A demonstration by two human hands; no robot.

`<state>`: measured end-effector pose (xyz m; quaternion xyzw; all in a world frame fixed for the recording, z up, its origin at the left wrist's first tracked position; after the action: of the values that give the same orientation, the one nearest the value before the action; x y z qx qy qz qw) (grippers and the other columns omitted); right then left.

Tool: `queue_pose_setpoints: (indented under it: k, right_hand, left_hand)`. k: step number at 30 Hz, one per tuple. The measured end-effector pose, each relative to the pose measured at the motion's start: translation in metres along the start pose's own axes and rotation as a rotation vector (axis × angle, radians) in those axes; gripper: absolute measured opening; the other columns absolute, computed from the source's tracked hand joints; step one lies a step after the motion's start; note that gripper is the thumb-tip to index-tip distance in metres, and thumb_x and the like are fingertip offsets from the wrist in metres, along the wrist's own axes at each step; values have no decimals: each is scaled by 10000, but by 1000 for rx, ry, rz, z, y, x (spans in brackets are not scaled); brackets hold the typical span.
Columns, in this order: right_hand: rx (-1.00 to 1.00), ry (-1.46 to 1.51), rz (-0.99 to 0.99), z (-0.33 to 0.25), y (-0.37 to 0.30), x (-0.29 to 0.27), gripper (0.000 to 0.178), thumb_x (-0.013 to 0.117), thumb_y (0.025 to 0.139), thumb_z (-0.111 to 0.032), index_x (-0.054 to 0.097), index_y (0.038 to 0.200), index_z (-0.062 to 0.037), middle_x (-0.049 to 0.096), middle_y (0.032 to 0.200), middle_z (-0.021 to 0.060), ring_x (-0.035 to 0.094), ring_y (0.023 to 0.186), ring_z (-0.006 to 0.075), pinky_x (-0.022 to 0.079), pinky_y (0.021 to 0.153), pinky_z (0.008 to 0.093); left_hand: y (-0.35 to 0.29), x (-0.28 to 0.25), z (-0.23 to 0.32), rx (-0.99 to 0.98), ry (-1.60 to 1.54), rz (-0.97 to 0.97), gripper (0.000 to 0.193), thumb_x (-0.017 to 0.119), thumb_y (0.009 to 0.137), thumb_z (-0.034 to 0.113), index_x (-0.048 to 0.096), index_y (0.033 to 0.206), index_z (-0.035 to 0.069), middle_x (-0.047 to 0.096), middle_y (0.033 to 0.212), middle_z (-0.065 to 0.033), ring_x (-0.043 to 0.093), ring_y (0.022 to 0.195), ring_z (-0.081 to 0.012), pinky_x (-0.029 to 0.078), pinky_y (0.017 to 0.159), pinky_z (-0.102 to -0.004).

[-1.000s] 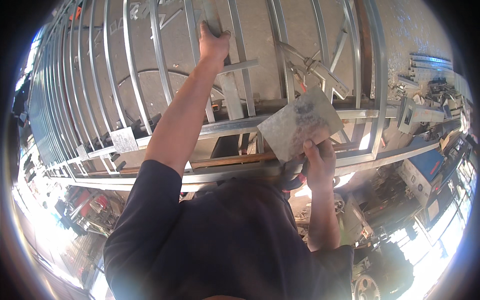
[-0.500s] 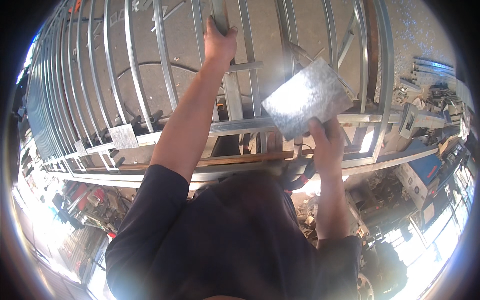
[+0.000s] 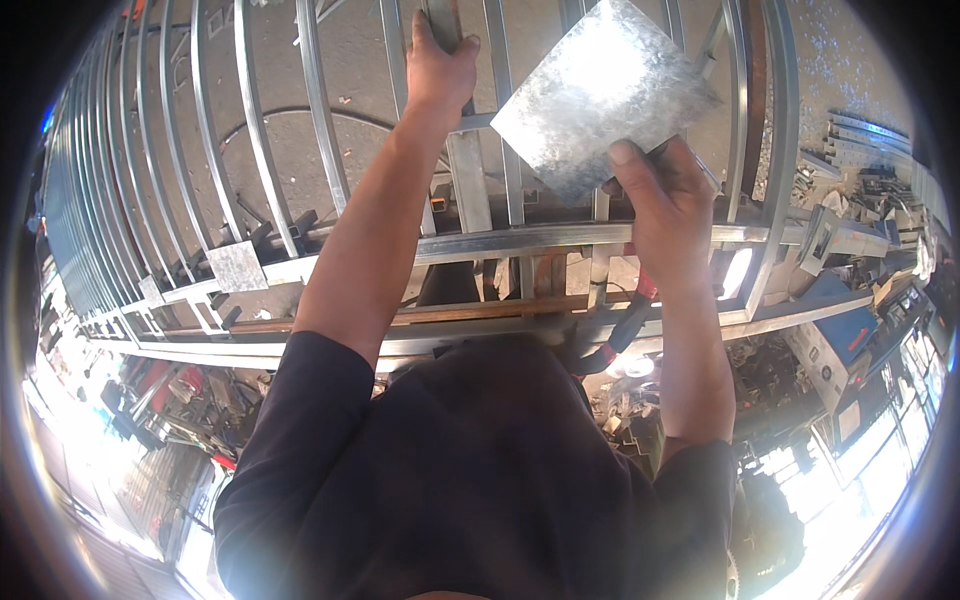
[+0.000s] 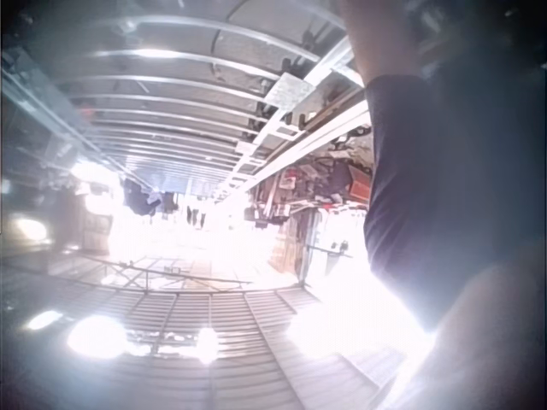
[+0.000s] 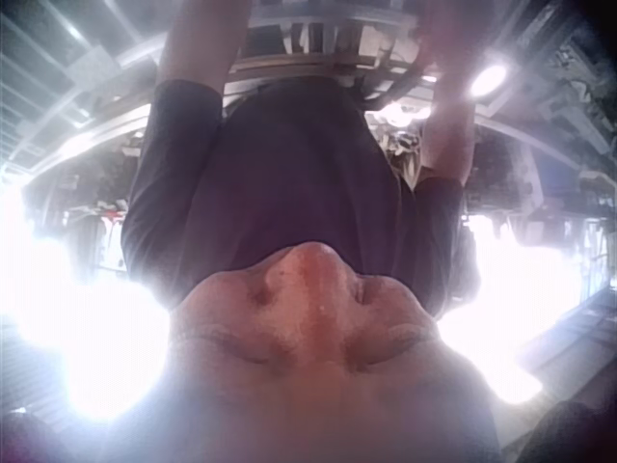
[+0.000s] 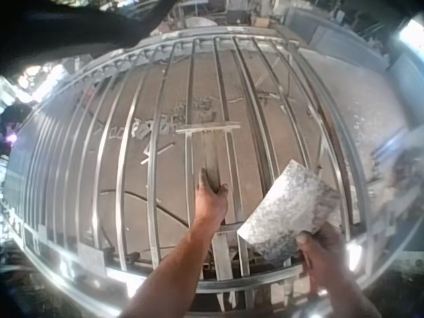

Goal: The person welds metal plates onto a large curved metal frame using a handheld welding gun. They repeatedly position plates, weld them in place, and move to the next section of the frame.

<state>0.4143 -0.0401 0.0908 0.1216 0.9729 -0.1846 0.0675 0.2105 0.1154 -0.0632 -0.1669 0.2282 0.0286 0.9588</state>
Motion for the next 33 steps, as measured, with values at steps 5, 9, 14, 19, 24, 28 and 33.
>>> queue_pose_setpoints:
  k: [5, 9, 14, 19, 24, 28, 33]
  right_hand:
    - [-71, -5, 73, -13, 20, 19, 233, 680, 1009, -189, 667, 1154, -7, 698, 956, 24, 608, 884, 97, 491, 822, 262]
    - [-124, -196, 33, -17, 76, 1, 218, 699, 987, -235, 685, 1067, -32, 690, 913, 38, 611, 868, 115, 493, 819, 283]
    - [-228, -545, 248, -60, 186, 12, 520, 687, 931, -470, 687, 1218, -36, 736, 1057, 144, 671, 1022, 260, 500, 942, 384]
    - [-407, -346, 78, -104, 318, 78, 606, 691, 982, -317, 527, 1446, 37, 709, 1144, 147, 683, 1054, 215, 521, 983, 347]
    - [-368, -171, -118, -88, 430, 134, 352, 644, 1006, -242, 652, 1274, -15, 709, 1064, 77, 665, 934, 181, 546, 831, 355]
    - [-192, 5, -284, -47, 477, 159, 311, 672, 984, -210, 668, 1231, -22, 711, 1059, 82, 668, 920, 180, 550, 815, 357]
    - [-181, -373, -355, -47, 490, 155, 362, 744, 926, -197, 665, 1224, -7, 718, 994, 104, 676, 864, 180, 544, 746, 326]
  left_hand:
    - [-3, -1, -4, -93, 72, -63, 884, 700, 922, 256, 176, 1598, 29, 449, 1420, -331, 534, 1273, -487, 478, 1059, -501]
    - [-12, -4, 2, 61, 86, 39, 837, 697, 946, 290, 233, 1597, 42, 409, 1473, -339, 500, 1335, -461, 464, 1079, -504]
    - [-5, -52, 52, 434, 109, 133, 726, 715, 950, 333, 395, 1539, 54, 525, 1408, -284, 534, 1329, -408, 470, 1073, -491]
    - [154, -97, 88, 420, 15, 201, 738, 799, 888, 391, 514, 1443, -2, 603, 1375, -201, 572, 1290, -309, 464, 1079, -406]
    - [287, -73, 92, -28, -309, -183, 694, 836, 856, 326, 560, 1380, -35, 562, 1417, -154, 533, 1315, -283, 462, 1071, -370]
    - [326, -54, 77, -165, -654, -397, 445, 813, 873, 220, 650, 1215, -14, 681, 1192, -125, 663, 1069, -232, 565, 918, -356]
    - [326, -37, 69, -250, -736, -412, 250, 767, 888, 99, 678, 1072, -46, 727, 1020, -160, 728, 822, -234, 647, 800, -372]
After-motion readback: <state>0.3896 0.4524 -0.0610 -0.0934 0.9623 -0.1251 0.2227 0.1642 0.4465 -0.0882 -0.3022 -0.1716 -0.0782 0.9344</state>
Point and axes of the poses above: each hand's wrist, its own y-axis towards the middle knuckle, its own x-axis out of the palm, z = x × y, the point moved 2 cm from there along y, towards the middle knuckle
